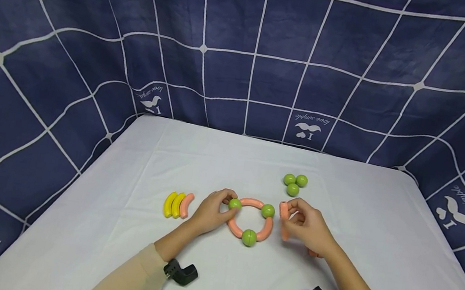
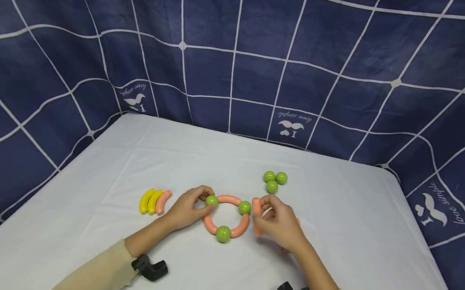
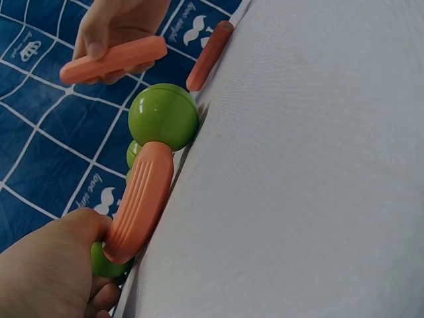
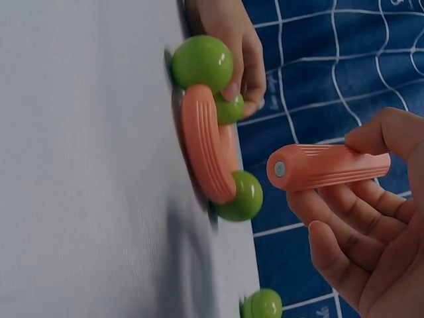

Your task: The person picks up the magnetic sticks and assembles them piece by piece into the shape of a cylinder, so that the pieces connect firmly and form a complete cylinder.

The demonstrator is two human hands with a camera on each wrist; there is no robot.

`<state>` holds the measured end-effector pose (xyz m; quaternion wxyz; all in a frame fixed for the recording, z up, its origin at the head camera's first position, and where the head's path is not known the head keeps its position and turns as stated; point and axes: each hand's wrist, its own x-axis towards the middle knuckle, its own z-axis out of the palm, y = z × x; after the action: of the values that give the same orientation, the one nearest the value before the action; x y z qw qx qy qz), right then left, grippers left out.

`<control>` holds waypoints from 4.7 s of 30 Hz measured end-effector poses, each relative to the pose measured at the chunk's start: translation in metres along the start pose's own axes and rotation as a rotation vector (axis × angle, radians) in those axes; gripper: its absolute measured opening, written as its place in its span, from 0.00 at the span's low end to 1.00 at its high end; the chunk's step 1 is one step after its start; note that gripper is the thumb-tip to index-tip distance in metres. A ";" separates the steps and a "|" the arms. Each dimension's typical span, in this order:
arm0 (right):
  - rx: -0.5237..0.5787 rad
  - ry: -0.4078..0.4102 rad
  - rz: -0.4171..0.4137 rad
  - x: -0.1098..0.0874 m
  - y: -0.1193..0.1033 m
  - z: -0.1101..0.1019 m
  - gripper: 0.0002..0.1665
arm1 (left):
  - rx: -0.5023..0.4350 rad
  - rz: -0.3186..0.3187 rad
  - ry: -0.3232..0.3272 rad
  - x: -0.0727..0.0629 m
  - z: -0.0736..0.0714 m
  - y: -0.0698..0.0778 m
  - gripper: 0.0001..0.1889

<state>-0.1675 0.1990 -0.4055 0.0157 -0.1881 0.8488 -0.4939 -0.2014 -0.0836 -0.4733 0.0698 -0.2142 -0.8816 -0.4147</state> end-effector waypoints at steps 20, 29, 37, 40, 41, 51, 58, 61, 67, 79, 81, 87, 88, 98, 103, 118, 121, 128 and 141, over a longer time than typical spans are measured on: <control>0.063 -0.064 -0.210 0.006 -0.019 0.042 0.16 | -0.021 -0.003 -0.009 0.001 -0.001 0.001 0.15; -0.016 -0.065 -0.237 0.001 -0.025 0.049 0.16 | -0.027 -0.012 -0.006 0.001 -0.001 0.001 0.15; -0.019 -0.058 -0.246 0.001 -0.021 0.053 0.16 | -0.020 -0.029 -0.017 0.001 0.000 0.000 0.15; -0.029 -0.057 -0.260 0.001 -0.019 0.054 0.17 | -0.020 -0.029 -0.014 0.000 0.000 0.000 0.15; -0.036 -0.056 -0.267 0.001 -0.019 0.054 0.17 | -0.019 -0.028 -0.014 0.000 0.000 0.000 0.15; -0.014 -0.108 -0.353 0.002 -0.005 0.050 0.23 | -0.010 -0.016 -0.006 0.001 0.000 0.001 0.15; -0.052 -0.044 -0.334 0.005 0.002 0.039 0.21 | -0.034 -0.018 -0.011 0.001 0.000 0.001 0.14; -0.062 0.009 -0.306 0.009 0.007 0.036 0.17 | -0.031 -0.016 -0.012 0.000 -0.001 0.001 0.15; -0.044 0.101 -0.299 0.018 0.016 0.038 0.13 | 0.021 0.000 0.011 -0.002 0.000 0.004 0.18; -0.080 0.180 -0.240 0.040 0.033 0.047 0.10 | -0.046 0.315 0.000 -0.012 0.008 0.035 0.18; -0.090 0.167 -0.222 0.042 0.035 0.050 0.09 | -0.078 0.341 -0.052 -0.014 0.008 0.037 0.19; -0.120 0.142 -0.173 0.044 0.038 0.052 0.07 | -0.053 0.385 -0.121 -0.016 0.009 0.040 0.14; -0.123 0.143 -0.169 0.044 0.038 0.052 0.06 | -0.036 0.389 -0.118 -0.016 0.010 0.040 0.15; -0.166 0.136 -0.151 0.044 0.040 0.044 0.04 | 0.085 0.397 -0.063 -0.016 0.012 0.043 0.10; -0.179 0.117 -0.142 0.040 0.038 0.036 0.03 | 0.114 0.337 -0.088 -0.015 0.005 0.041 0.09; -0.181 0.070 -0.140 0.028 0.032 0.034 0.04 | 0.089 0.186 -0.067 -0.004 -0.015 0.024 0.07; -0.176 0.065 -0.134 0.026 0.030 0.035 0.03 | 0.086 0.143 -0.054 -0.001 -0.017 0.022 0.07; -0.152 0.039 -0.113 0.021 0.024 0.040 0.03 | 0.049 0.047 -0.051 0.007 -0.020 0.017 0.14; -0.115 -0.031 -0.096 0.018 0.013 0.050 0.03 | -0.018 0.008 -0.012 0.014 -0.020 0.007 0.13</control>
<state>-0.1774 0.1570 -0.4397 -0.0057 -0.2368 0.8655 -0.4415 -0.2117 -0.0906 -0.4509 0.0645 -0.2210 -0.8773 -0.4212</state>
